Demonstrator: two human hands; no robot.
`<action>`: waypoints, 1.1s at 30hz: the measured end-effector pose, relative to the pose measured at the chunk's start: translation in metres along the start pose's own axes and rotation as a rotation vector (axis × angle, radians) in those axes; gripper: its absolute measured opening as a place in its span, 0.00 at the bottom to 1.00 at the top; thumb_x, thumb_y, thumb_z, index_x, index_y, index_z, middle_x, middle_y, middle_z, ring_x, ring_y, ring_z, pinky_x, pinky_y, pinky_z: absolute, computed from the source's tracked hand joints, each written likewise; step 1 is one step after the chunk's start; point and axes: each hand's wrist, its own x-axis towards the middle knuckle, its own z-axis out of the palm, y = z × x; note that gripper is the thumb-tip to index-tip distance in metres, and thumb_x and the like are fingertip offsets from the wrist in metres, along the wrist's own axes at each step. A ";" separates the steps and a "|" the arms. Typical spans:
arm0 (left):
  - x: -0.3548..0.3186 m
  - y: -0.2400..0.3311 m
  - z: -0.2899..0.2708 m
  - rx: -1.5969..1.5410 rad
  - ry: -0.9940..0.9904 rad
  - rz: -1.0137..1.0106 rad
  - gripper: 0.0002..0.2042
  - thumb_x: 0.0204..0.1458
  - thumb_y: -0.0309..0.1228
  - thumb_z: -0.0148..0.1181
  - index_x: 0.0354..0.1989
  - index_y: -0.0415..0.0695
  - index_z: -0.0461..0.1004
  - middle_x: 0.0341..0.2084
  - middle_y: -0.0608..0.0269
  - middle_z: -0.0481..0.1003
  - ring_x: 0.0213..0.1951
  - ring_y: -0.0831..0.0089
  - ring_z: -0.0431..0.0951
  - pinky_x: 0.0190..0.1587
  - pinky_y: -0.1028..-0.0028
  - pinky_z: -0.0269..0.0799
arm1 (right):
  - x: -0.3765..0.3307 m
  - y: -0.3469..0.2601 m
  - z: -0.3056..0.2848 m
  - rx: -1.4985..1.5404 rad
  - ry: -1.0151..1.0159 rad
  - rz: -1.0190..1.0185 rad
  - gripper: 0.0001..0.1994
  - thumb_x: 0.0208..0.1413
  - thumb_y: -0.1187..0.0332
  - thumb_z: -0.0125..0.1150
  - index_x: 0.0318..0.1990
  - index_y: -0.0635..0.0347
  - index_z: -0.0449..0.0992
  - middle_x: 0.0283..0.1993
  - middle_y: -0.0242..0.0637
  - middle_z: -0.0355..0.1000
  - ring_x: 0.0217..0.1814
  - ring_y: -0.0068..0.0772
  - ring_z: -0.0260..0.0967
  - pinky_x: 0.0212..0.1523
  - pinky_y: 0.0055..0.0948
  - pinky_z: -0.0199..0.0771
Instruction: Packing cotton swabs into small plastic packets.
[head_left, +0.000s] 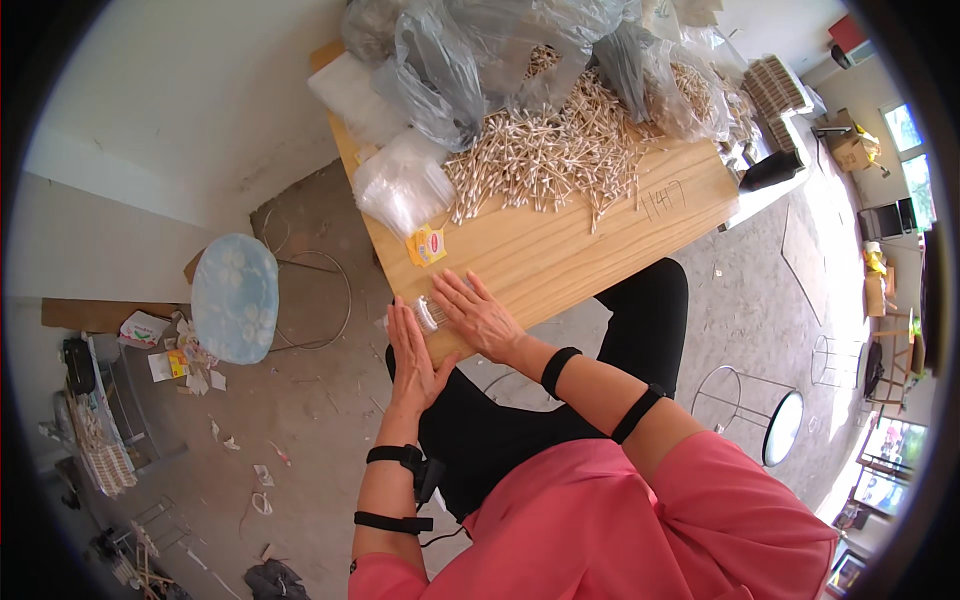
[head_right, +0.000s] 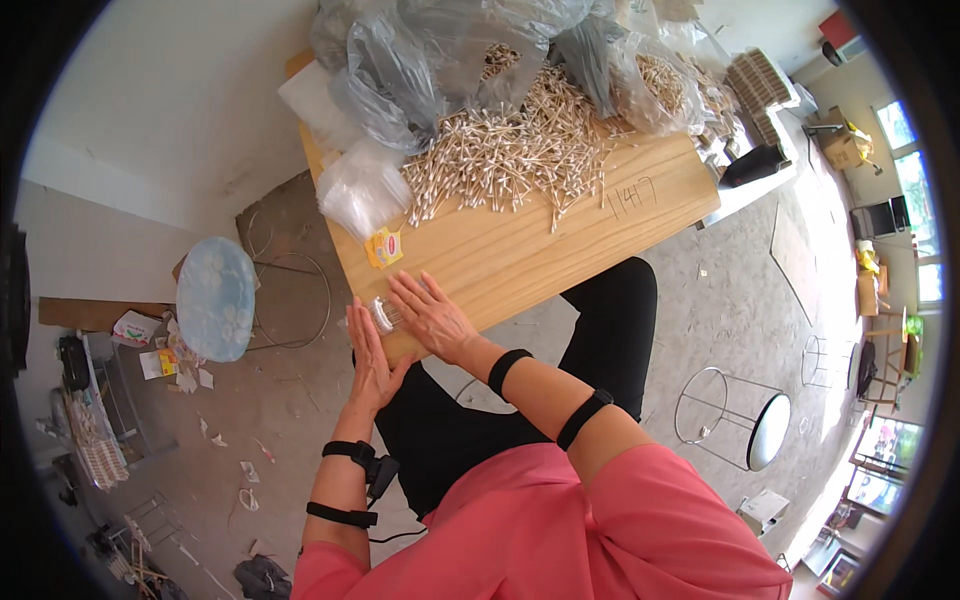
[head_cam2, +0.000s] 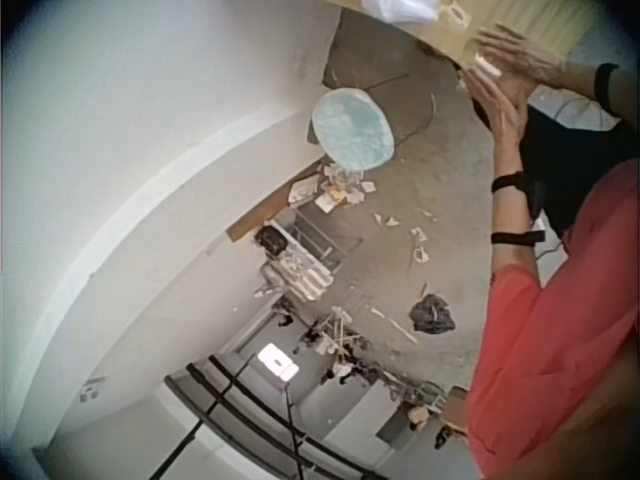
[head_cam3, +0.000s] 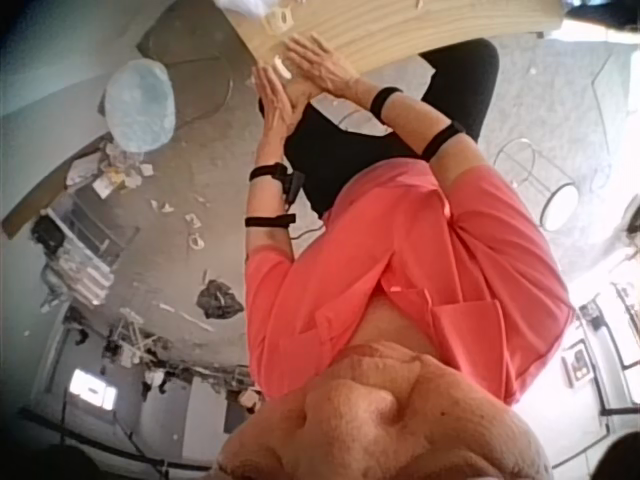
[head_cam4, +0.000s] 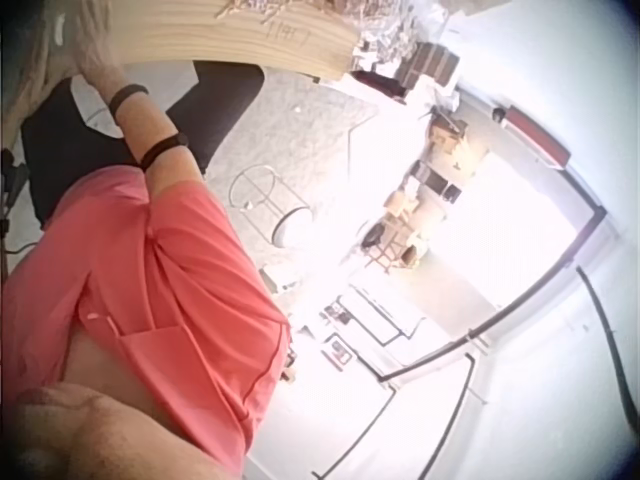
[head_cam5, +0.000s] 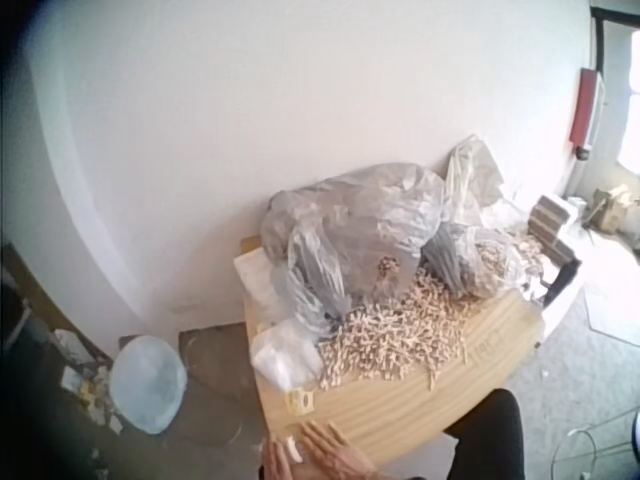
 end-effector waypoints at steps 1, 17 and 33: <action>0.000 0.000 0.000 -0.001 0.000 0.000 0.54 0.51 0.39 0.66 0.75 0.37 0.29 0.74 0.38 0.32 0.74 0.39 0.33 0.74 0.47 0.35 | 0.000 0.000 0.000 -0.001 0.000 0.000 0.29 0.61 0.65 0.51 0.69 0.66 0.59 0.77 0.46 0.50 0.82 0.44 0.38 0.78 0.47 0.36; 0.001 0.003 0.002 -0.021 0.015 -0.022 0.58 0.46 0.37 0.72 0.74 0.37 0.28 0.74 0.38 0.32 0.74 0.39 0.33 0.73 0.46 0.34 | -0.004 -0.002 0.010 0.038 0.095 0.040 0.29 0.58 0.65 0.52 0.66 0.68 0.62 0.76 0.49 0.50 0.81 0.47 0.40 0.78 0.47 0.39; 0.000 0.003 0.000 -0.023 0.017 -0.013 0.59 0.46 0.41 0.73 0.74 0.37 0.29 0.74 0.37 0.32 0.74 0.39 0.33 0.73 0.44 0.35 | -0.009 0.011 0.005 0.108 0.048 0.000 0.29 0.61 0.65 0.52 0.69 0.65 0.59 0.77 0.45 0.49 0.82 0.45 0.38 0.78 0.46 0.37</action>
